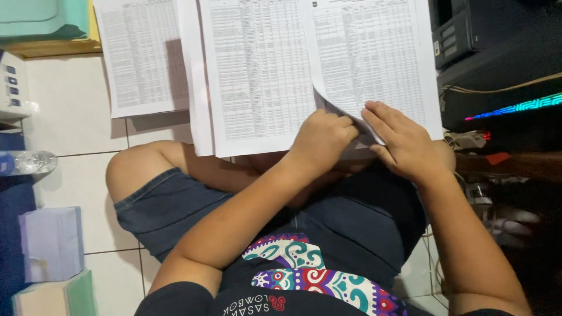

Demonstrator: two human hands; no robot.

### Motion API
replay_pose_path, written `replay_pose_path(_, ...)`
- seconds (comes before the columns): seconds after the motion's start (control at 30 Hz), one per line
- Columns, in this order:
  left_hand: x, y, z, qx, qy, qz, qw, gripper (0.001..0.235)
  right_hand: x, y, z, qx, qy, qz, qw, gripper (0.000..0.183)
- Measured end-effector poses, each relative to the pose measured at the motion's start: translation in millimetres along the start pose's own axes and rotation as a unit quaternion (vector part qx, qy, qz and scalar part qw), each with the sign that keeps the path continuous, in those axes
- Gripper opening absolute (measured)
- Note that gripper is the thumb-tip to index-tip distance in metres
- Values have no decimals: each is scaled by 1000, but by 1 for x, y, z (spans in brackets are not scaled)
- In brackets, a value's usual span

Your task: The person sits on the floor and sorts through a stack of printed papers. They flip through the pages, separate them into smaller piles, and arrange them on the tiled floor.

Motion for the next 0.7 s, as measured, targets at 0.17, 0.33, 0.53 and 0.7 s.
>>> replay_pose_path(0.17, -14, -66, -12, -31, 36, -145, 988, 20, 1, 1, -21, 74, 50, 33, 995, 86)
replay_pose_path(0.33, -74, -112, 67, -36, -102, -109, 988, 14, -39, 10, -115, 134, 319, -67, 936, 41)
replay_pose_path(0.53, -127, -109, 123, 33, -174, 124, 976, 39, 90, -67, 67, 115, 40, -212, 970, 54)
replay_pose_path(0.7, -132, -119, 112, 34, -124, 62, 990, 27, 146, -6, 123, 52, 94, -109, 988, 42)
Point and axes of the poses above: each hand's wrist, its own x-axis towards the middle knuckle, its own y-axis out of the palm, z = x × y, the point moved 10 cm from there along x, towards the middle knuckle, and after that the axes turned 2 degrees about -x, right-handed, at the moved point
